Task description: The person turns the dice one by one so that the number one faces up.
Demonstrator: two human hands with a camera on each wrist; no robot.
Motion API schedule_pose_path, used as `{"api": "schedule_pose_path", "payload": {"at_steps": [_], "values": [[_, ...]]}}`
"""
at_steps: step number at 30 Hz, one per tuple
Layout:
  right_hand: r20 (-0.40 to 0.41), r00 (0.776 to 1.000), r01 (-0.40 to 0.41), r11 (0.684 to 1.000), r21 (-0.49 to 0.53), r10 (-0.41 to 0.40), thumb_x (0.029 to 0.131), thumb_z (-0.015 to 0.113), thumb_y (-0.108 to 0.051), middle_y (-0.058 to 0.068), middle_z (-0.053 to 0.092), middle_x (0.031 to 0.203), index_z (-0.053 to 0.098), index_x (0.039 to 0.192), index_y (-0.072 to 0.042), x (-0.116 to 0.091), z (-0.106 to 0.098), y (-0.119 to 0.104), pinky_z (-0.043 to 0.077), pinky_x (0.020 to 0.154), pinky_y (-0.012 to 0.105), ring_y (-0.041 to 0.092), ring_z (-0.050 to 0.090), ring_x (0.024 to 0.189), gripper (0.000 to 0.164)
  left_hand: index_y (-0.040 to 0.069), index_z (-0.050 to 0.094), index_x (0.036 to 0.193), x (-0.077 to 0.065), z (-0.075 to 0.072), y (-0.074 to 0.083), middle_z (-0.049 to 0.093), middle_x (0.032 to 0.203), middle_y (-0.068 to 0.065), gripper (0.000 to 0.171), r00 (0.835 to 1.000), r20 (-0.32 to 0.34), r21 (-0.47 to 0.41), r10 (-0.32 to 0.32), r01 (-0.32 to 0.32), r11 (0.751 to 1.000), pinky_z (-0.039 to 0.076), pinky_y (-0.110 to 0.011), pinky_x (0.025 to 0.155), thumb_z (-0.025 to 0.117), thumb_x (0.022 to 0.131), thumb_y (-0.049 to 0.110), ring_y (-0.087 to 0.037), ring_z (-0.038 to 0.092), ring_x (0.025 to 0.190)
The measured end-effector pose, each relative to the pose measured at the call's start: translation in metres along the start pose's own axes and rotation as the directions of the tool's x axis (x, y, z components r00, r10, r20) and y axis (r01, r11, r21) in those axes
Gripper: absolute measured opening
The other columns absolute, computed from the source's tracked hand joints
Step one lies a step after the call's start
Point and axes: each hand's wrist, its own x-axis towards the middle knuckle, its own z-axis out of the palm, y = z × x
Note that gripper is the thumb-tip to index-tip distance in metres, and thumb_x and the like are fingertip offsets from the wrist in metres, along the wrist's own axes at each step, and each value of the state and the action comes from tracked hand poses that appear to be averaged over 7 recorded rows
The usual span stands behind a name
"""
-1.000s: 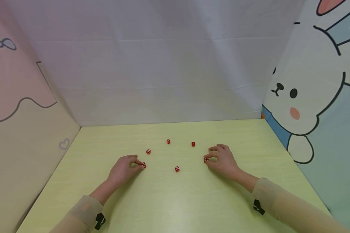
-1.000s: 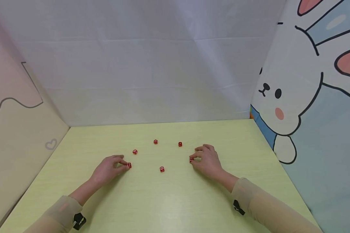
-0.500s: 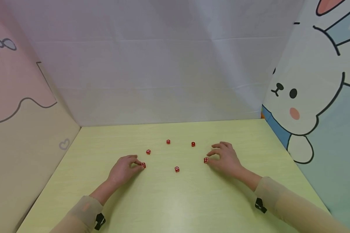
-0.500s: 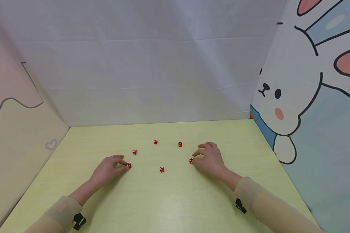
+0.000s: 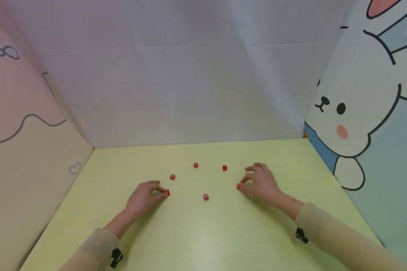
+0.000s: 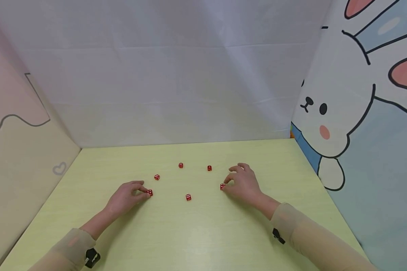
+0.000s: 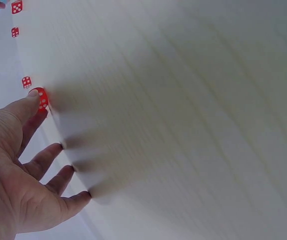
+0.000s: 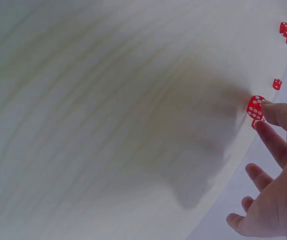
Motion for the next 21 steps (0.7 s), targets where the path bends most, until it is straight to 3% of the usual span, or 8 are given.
{"api": "schedule_pose_path", "payload": {"at_steps": [21], "values": [[0.017, 1.0, 0.007, 0.999, -0.038, -0.006, 0.083, 0.084, -0.031, 0.013, 0.066, 0.129, 0.082, 0.091, -0.021, 0.0021, 0.0034, -0.0021, 0.036, 0.108, 0.066, 0.044, 0.041, 0.136, 0.012, 0.017, 0.079, 0.098, 0.0022, 0.0035, -0.0031, 0.06, 0.141, -0.019, 0.012, 1.0, 0.009, -0.013, -0.015, 0.015, 1.0, 0.037, -0.061, 0.112, 0.077, 0.093, 0.027, -0.047, 0.048, 0.134]]}}
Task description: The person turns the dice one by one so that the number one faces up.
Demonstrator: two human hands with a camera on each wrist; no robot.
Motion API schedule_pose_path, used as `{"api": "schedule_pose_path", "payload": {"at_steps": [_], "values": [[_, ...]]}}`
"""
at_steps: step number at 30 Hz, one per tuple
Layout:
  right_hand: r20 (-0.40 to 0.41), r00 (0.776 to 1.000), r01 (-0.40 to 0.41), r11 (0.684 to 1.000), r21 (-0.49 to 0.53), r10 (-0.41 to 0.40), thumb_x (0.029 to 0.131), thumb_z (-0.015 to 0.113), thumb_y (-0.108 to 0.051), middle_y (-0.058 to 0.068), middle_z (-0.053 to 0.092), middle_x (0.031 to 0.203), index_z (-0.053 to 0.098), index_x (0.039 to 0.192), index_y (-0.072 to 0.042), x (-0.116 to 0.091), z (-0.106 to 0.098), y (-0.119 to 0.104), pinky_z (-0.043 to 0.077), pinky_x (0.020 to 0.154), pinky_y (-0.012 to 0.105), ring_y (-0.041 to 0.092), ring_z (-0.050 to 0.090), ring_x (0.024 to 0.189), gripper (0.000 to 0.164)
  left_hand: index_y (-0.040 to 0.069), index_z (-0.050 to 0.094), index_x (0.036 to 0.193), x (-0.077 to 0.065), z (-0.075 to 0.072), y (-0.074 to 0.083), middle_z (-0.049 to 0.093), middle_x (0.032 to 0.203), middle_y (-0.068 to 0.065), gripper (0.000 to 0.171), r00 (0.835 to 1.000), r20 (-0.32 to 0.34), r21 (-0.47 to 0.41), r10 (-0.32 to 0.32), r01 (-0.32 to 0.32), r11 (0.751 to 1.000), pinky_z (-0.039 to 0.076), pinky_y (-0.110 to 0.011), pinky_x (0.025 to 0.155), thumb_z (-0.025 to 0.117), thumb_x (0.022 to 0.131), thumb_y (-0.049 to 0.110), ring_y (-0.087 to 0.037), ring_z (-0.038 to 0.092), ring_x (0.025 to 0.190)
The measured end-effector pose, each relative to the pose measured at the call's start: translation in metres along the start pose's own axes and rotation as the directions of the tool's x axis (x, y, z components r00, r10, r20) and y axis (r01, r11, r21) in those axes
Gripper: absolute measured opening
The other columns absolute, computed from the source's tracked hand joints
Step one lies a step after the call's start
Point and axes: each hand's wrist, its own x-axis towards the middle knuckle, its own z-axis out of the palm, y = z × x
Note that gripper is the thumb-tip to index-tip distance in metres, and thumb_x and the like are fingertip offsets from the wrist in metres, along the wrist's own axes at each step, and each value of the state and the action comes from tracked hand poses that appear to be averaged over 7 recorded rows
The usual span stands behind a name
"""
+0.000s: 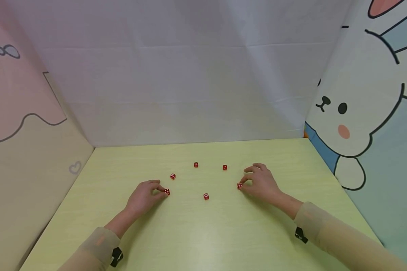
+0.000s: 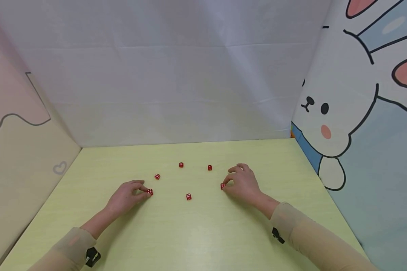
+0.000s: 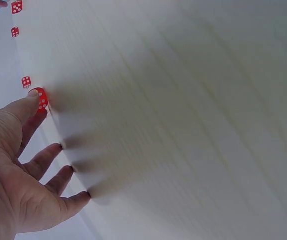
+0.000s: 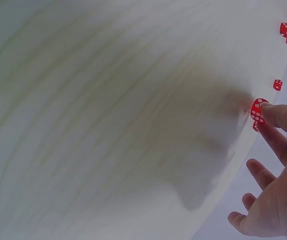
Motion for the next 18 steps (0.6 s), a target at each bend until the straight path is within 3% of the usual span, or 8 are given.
{"api": "schedule_pose_path", "payload": {"at_steps": [9, 18], "values": [[-0.029, 0.999, -0.037, 0.978, 0.203, 0.044, 0.086, 0.084, -0.028, 0.016, 0.066, 0.13, 0.083, 0.098, -0.017, -0.0002, 0.0012, 0.0029, 0.032, 0.112, 0.061, 0.045, 0.042, 0.133, 0.016, 0.017, 0.079, 0.098, 0.0, -0.0012, 0.0017, 0.06, 0.141, -0.019, 0.011, 1.0, 0.0, -0.007, -0.004, 0.004, 1.0, 0.038, -0.061, 0.111, 0.077, 0.093, 0.027, -0.047, 0.048, 0.134], [0.021, 0.992, -0.118, 0.873, 0.473, 0.123, 0.091, 0.08, -0.029, 0.019, 0.064, 0.135, 0.082, 0.106, -0.013, 0.0006, 0.0004, 0.0033, 0.025, 0.115, 0.062, 0.043, 0.045, 0.135, 0.023, 0.017, 0.079, 0.097, -0.0008, -0.0013, 0.0021, 0.06, 0.141, -0.02, 0.011, 1.0, -0.001, -0.006, 0.001, -0.002, 1.0, 0.038, -0.061, 0.111, 0.077, 0.093, 0.027, -0.047, 0.049, 0.134]]}}
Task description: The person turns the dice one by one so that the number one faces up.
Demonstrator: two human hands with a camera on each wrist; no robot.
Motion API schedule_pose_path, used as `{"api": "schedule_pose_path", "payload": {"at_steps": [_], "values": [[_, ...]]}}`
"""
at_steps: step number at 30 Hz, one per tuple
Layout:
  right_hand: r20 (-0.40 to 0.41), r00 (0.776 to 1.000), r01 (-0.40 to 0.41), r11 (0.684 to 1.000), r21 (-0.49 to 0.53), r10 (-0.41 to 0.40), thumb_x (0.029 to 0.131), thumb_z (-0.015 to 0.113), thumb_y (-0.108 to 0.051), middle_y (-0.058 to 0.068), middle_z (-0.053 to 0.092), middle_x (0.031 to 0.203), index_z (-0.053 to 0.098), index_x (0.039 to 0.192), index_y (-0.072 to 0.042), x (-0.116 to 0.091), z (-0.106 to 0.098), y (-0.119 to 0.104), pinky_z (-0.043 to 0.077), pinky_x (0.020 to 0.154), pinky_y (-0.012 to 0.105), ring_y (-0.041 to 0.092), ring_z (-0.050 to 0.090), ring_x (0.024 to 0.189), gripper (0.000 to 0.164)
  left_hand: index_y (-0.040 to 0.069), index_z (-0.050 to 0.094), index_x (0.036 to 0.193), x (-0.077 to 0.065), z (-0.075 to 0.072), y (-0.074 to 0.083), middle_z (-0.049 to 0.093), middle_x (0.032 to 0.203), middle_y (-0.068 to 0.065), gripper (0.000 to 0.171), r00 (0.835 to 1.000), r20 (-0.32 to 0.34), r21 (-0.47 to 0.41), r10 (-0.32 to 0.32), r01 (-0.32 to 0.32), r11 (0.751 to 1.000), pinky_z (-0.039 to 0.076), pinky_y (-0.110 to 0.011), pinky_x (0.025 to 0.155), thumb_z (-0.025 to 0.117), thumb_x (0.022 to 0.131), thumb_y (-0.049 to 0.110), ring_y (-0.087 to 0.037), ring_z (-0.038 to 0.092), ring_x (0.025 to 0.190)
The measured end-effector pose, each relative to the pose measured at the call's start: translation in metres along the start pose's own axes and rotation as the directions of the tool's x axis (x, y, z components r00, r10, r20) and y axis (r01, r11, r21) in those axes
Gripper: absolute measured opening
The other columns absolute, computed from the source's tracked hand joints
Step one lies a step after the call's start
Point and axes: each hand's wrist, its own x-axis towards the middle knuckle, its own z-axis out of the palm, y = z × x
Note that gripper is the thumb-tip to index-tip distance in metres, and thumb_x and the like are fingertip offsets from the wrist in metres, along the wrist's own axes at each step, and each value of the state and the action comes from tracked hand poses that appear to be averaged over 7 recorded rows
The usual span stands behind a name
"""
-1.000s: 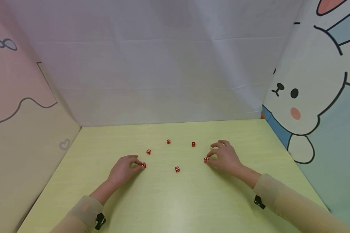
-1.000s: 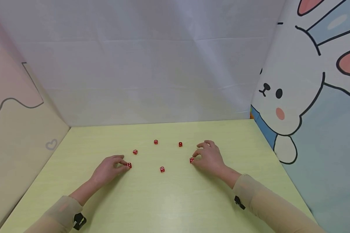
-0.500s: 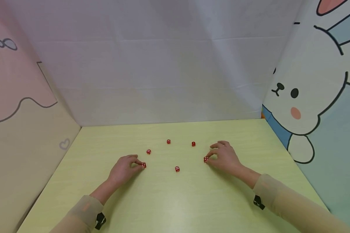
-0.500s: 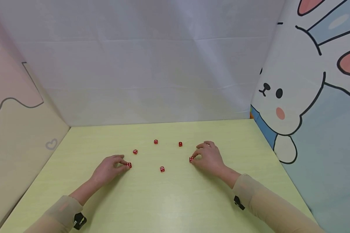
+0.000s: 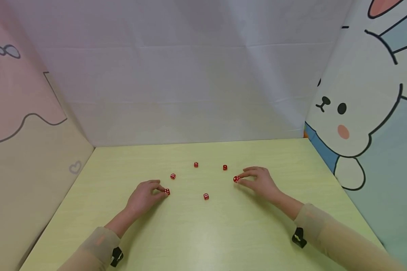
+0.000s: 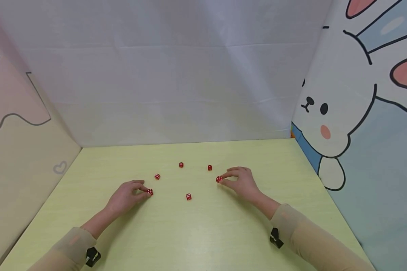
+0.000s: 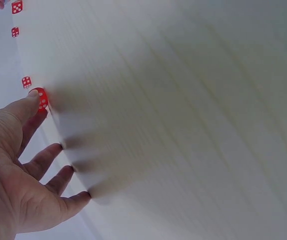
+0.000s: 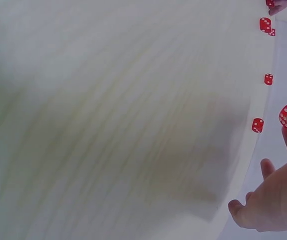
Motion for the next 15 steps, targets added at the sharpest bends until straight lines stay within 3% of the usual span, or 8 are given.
{"api": "schedule_pose_path", "payload": {"at_steps": [9, 15], "values": [[0.01, 0.996, -0.084, 0.976, 0.201, 0.084, 0.091, 0.081, -0.029, 0.018, 0.062, 0.137, 0.08, 0.111, -0.011, -0.001, 0.006, 0.003, 0.028, 0.117, 0.06, 0.038, 0.048, 0.135, 0.028, 0.017, 0.078, 0.098, 0.0, 0.001, 0.0, 0.059, 0.141, -0.02, 0.011, 1.0, 0.001, 0.007, 0.003, -0.003, 1.0, 0.037, -0.061, 0.111, 0.076, 0.093, 0.027, -0.047, 0.048, 0.134], [-0.013, 0.995, -0.094, 0.99, 0.101, 0.095, 0.088, 0.082, -0.035, 0.014, 0.064, 0.135, 0.083, 0.106, -0.017, -0.002, 0.016, 0.008, 0.022, 0.116, 0.059, 0.037, 0.044, 0.135, 0.025, 0.016, 0.079, 0.097, 0.001, 0.001, -0.001, 0.06, 0.141, -0.02, 0.011, 1.0, -0.005, 0.008, 0.009, -0.009, 1.0, 0.038, -0.061, 0.111, 0.077, 0.093, 0.026, -0.047, 0.049, 0.134]]}}
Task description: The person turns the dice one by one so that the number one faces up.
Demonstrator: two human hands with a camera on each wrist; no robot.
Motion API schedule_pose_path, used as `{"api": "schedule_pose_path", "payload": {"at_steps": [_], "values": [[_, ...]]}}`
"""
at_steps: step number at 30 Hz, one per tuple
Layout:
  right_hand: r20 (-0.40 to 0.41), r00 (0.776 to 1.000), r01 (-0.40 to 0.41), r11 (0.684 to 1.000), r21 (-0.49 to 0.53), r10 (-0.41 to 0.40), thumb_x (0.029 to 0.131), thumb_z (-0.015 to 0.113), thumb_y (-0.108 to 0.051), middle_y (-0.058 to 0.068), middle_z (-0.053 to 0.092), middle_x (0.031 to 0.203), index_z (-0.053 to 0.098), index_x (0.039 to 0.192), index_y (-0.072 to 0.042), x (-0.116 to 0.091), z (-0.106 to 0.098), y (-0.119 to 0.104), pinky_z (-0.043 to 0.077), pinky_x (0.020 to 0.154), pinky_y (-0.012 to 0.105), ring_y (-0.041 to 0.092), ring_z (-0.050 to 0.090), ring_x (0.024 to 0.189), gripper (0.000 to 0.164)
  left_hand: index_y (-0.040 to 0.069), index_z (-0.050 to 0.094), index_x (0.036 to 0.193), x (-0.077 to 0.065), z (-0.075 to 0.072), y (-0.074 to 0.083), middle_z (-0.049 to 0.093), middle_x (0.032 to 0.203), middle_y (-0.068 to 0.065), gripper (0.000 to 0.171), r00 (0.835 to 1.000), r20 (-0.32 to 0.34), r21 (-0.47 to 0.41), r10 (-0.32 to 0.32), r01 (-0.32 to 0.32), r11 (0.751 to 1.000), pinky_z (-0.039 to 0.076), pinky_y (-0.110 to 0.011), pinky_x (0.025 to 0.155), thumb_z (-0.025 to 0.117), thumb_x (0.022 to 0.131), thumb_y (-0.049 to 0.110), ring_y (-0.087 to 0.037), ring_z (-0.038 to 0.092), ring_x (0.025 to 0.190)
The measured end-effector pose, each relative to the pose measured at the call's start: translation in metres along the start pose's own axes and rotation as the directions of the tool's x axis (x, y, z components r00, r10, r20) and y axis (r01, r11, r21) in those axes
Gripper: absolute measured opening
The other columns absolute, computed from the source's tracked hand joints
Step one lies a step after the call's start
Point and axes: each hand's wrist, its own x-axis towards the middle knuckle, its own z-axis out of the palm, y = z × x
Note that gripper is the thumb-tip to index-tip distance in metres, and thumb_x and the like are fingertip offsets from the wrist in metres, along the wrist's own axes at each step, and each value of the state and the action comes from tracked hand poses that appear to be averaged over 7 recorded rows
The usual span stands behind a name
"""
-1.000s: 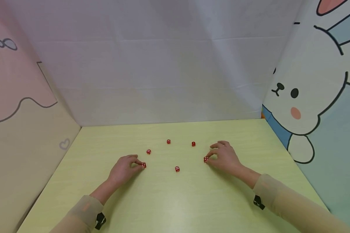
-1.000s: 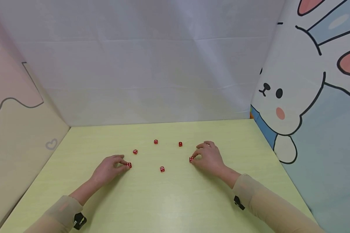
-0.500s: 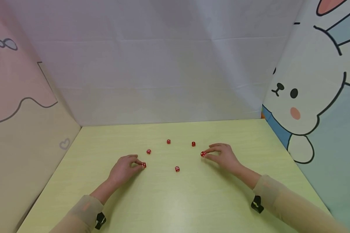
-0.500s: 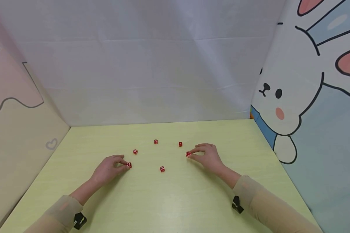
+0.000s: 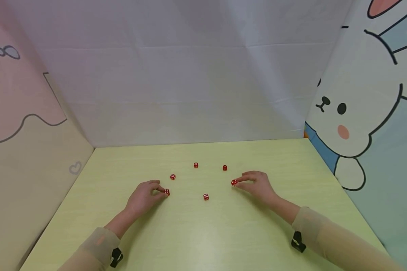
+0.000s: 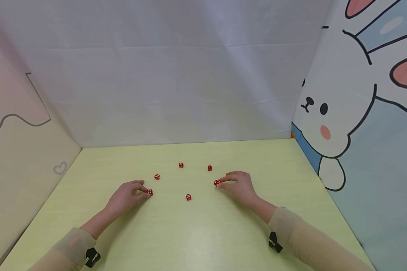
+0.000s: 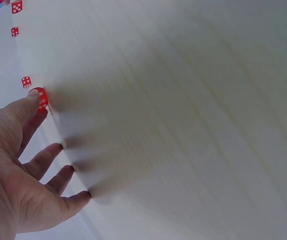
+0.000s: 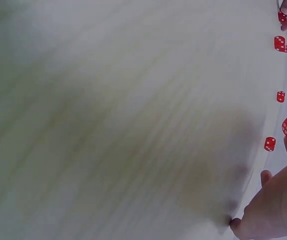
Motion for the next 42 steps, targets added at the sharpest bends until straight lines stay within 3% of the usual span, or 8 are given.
{"api": "schedule_pose_path", "payload": {"at_steps": [9, 15, 28, 42], "values": [[-0.003, 1.0, 0.008, 0.995, -0.102, -0.009, 0.087, 0.083, -0.033, 0.011, 0.063, 0.129, 0.083, 0.099, -0.02, -0.005, 0.007, 0.003, 0.022, 0.114, 0.057, 0.037, 0.038, 0.132, 0.018, 0.015, 0.079, 0.097, -0.001, -0.002, 0.003, 0.06, 0.14, -0.02, 0.012, 1.0, 0.006, 0.003, -0.01, 0.01, 1.0, 0.038, -0.061, 0.111, 0.077, 0.093, 0.026, -0.047, 0.049, 0.133], [-0.001, 0.998, 0.058, 0.985, -0.164, -0.059, 0.088, 0.083, -0.031, 0.012, 0.062, 0.127, 0.083, 0.098, -0.019, -0.008, 0.007, 0.003, 0.023, 0.113, 0.057, 0.039, 0.039, 0.131, 0.016, 0.015, 0.079, 0.097, -0.001, -0.003, 0.003, 0.06, 0.14, -0.021, 0.012, 1.0, 0.004, 0.005, 0.002, -0.002, 1.0, 0.038, -0.061, 0.111, 0.077, 0.093, 0.026, -0.047, 0.049, 0.133], [0.004, 0.998, 0.069, 0.974, -0.216, -0.07, 0.086, 0.084, -0.029, 0.009, 0.062, 0.123, 0.082, 0.094, -0.021, -0.012, 0.003, 0.003, 0.036, 0.106, 0.057, 0.04, 0.036, 0.13, 0.011, 0.016, 0.079, 0.096, 0.0, -0.001, 0.001, 0.06, 0.14, -0.021, 0.011, 1.0, 0.001, -0.017, -0.007, 0.007, 1.0, 0.038, -0.06, 0.111, 0.078, 0.092, 0.026, -0.047, 0.049, 0.134], [-0.006, 0.99, 0.135, 0.953, -0.271, -0.142, 0.086, 0.085, -0.025, 0.005, 0.063, 0.118, 0.083, 0.094, -0.02, -0.014, 0.005, 0.006, 0.043, 0.101, 0.051, 0.036, 0.04, 0.126, 0.009, 0.016, 0.079, 0.096, 0.0, -0.002, 0.001, 0.06, 0.14, -0.02, 0.01, 1.0, 0.002, -0.007, -0.007, 0.007, 1.0, 0.039, -0.06, 0.111, 0.078, 0.092, 0.026, -0.047, 0.049, 0.134]]}}
